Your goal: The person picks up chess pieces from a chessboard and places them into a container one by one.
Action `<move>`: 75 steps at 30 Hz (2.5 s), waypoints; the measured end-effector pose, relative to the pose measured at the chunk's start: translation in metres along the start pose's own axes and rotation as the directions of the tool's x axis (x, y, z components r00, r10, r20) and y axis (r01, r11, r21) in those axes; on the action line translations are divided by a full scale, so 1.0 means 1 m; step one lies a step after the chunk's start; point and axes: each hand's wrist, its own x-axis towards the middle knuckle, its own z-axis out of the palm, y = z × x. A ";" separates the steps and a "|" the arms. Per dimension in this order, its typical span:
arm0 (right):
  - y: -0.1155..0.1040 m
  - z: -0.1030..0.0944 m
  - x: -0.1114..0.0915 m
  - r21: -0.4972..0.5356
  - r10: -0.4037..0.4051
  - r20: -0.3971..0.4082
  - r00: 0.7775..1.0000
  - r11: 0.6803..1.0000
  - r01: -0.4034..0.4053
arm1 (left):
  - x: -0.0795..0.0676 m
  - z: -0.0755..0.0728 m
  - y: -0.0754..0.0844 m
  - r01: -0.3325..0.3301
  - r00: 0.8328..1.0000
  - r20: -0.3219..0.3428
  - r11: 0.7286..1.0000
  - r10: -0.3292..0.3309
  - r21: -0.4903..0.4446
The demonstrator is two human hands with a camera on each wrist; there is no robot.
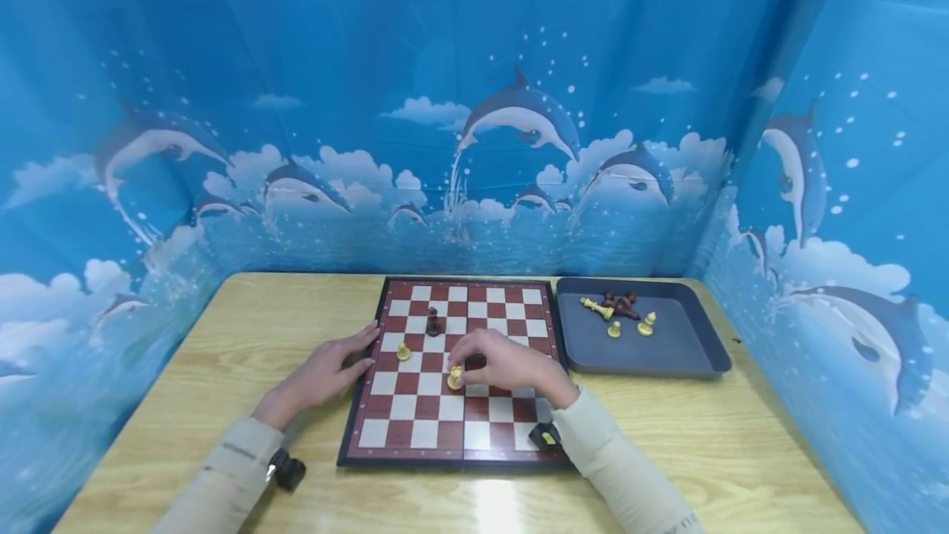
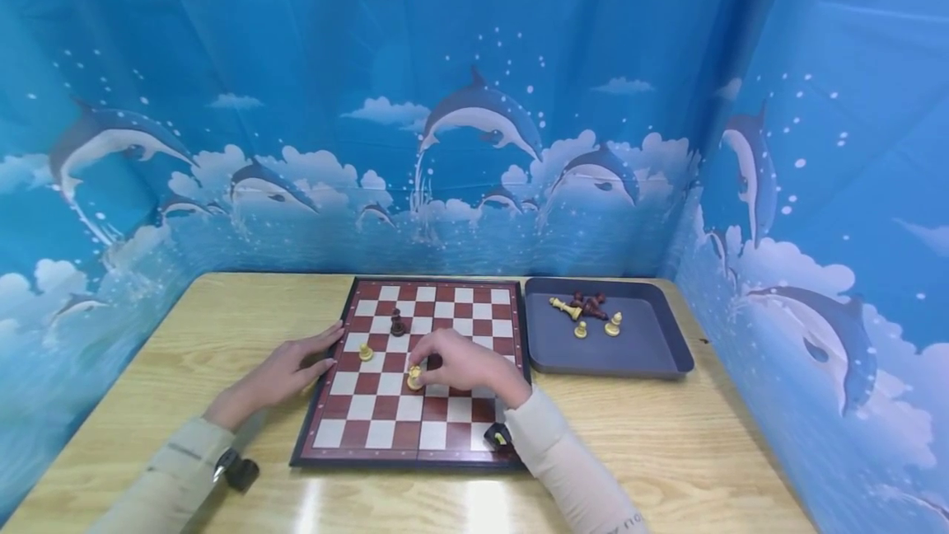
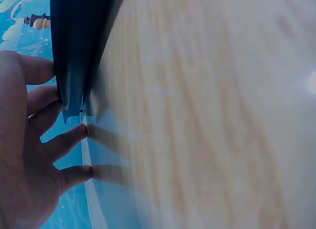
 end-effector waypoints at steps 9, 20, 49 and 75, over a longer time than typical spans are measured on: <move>-0.001 -0.012 -0.008 0.110 -0.012 -0.079 0.997 0.994 0.021 | -0.002 0.001 -0.003 -0.040 0.999 -0.021 0.999 0.040 0.007; 0.007 -0.039 -0.025 0.126 0.051 -0.173 0.984 0.992 -0.029 | -0.002 0.001 -0.003 -0.027 1.000 -0.005 1.000 0.027 -0.003; 0.029 -0.093 -0.083 0.041 0.280 -0.440 0.853 0.956 -0.292 | -0.004 0.004 0.000 0.005 1.000 0.006 0.999 -0.005 0.042; 0.048 -0.113 -0.119 0.113 0.325 -0.556 0.765 0.941 -0.318 | -0.002 0.004 -0.001 0.024 0.999 0.021 0.999 -0.025 0.029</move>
